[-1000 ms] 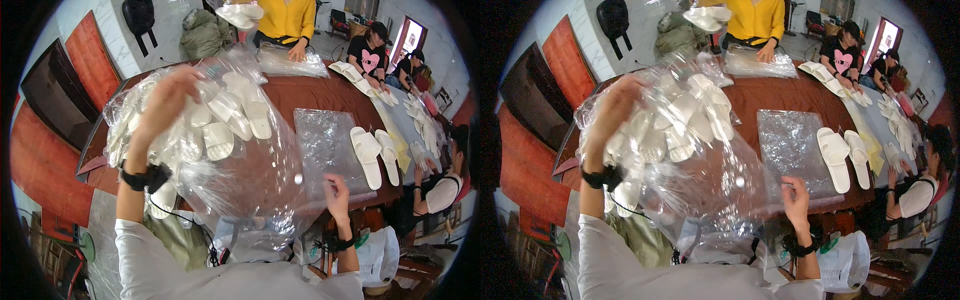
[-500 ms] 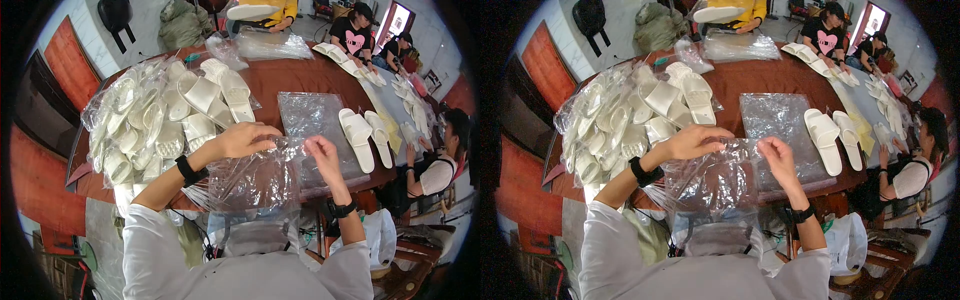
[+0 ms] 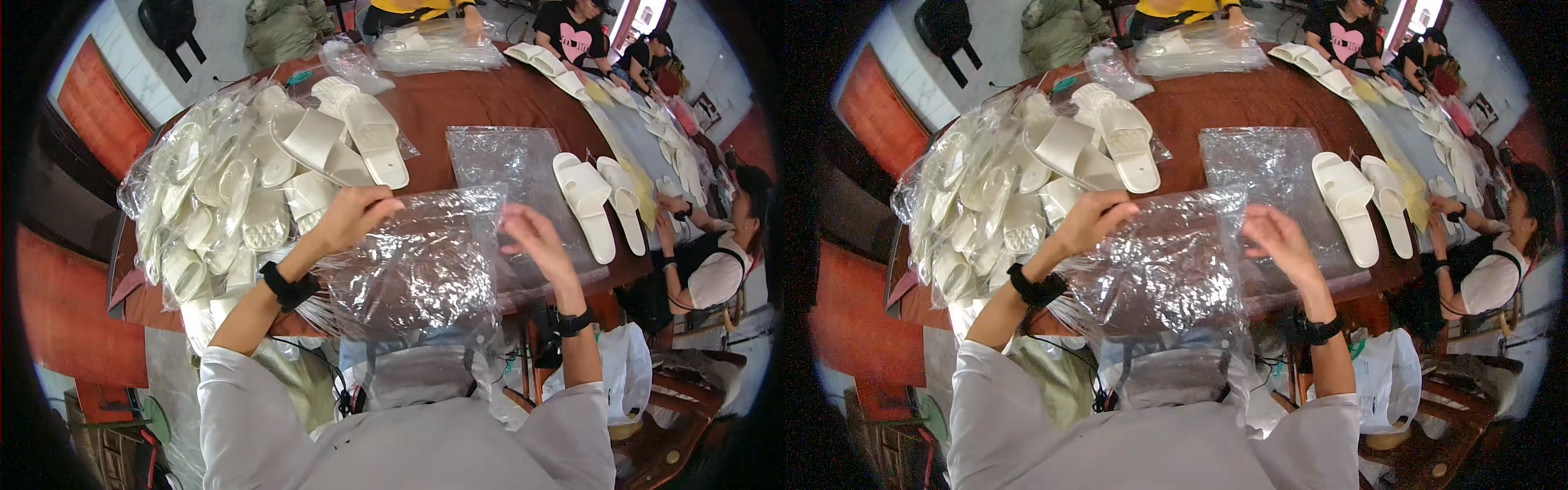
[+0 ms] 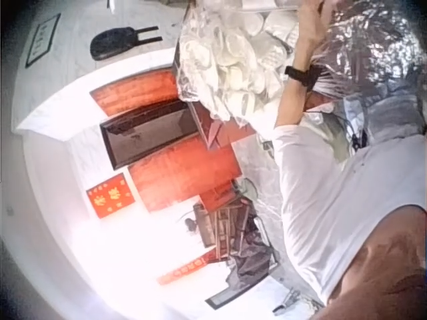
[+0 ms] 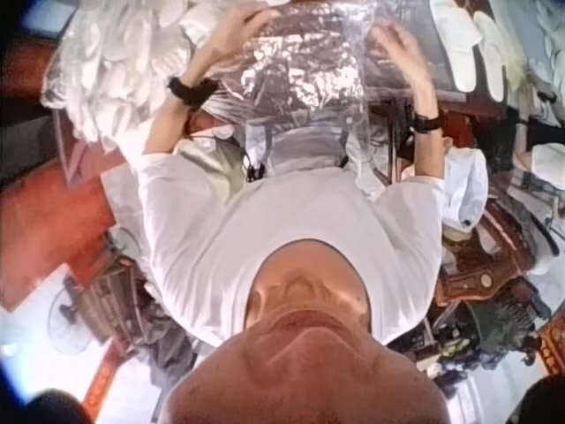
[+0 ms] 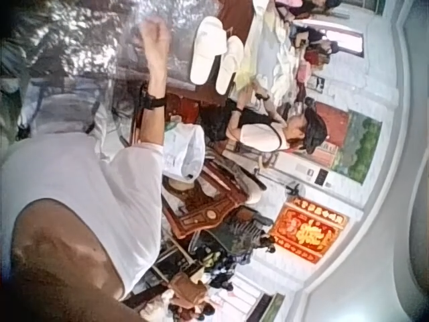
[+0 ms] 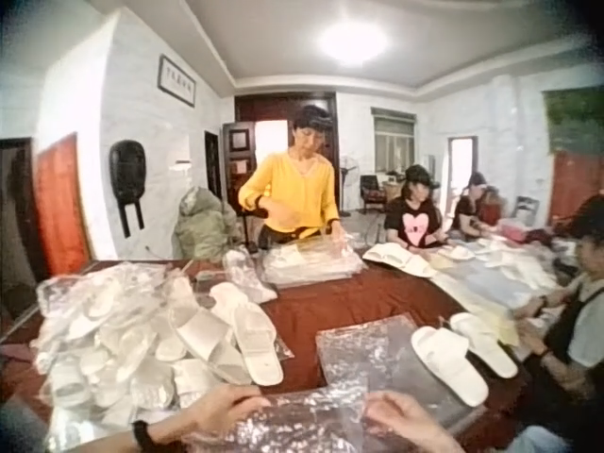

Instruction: Tie tags onto white slippers and place them into clear plastic bags.

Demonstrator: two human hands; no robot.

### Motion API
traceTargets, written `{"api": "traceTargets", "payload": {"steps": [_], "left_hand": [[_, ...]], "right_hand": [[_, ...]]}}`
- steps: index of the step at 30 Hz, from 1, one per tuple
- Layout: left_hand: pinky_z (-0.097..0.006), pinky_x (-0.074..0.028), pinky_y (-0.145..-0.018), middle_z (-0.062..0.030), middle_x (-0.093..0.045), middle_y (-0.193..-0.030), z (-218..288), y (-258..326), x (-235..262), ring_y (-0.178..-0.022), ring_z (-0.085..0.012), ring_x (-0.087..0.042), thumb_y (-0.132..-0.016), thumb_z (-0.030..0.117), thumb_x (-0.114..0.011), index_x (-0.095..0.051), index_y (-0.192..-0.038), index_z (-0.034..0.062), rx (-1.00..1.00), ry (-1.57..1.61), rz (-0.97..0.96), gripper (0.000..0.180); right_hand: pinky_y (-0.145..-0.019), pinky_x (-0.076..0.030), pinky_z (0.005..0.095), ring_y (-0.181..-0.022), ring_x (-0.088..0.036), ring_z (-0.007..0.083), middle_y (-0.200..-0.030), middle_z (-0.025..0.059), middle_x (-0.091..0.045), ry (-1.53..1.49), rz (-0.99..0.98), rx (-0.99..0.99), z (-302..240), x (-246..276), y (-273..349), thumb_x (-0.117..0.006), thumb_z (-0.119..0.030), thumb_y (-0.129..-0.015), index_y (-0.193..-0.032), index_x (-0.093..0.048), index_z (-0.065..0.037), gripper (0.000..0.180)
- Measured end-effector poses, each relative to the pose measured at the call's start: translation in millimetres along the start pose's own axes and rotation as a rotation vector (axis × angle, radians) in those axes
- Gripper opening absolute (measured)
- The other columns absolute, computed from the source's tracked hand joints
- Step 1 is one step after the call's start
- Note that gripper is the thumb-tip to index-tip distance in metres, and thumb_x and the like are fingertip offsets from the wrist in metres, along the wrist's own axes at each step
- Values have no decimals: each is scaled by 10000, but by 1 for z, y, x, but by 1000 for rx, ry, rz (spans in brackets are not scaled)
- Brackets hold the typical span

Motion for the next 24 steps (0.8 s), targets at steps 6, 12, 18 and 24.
{"api": "traceTargets", "payload": {"steps": [6,12,18,24], "left_hand": [[-359,-435,-609,-164,-564,-670,-13,-1,6,-592,-274,-501,-934,247,-588,-631,-861,-14,113,-53,-2,274],[-362,-492,-707,-121,-654,-843,-14,-31,1,-798,-263,-652,-931,356,-577,-636,-1025,20,26,-228,-194,354],[-320,-506,-701,-60,-674,-806,12,-68,-44,-766,-184,-642,-919,240,-628,-630,-1027,-7,-152,433,-61,270],[-201,-443,-641,16,-618,-828,-2,-69,-38,-742,-44,-551,-951,191,-592,-625,-958,37,83,344,-108,157]], "right_hand": [[-752,-543,263,-910,-641,128,-971,56,-657,76,-334,-256,29,-10,26,-607,-206,-945,-1127,-588,-27,256],[-668,-508,233,-752,-592,78,-828,10,-625,71,-268,-225,20,-24,35,-567,-171,-967,-1035,-605,-9,180],[-647,-492,225,-738,-581,63,-824,18,-626,79,-287,-64,12,-41,39,-538,-135,-977,-1016,-607,10,165],[-682,-501,223,-774,-600,76,-875,26,-650,60,-189,-195,27,-14,66,-576,-176,-963,-1125,-612,11,250]]}}
Point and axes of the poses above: each hand's wrist, its own y-axis away from the middle knuckle, its own x-axis out of the back of the hand, z = x × y, the point moved 1 cm from there along -y, towards the middle knuckle
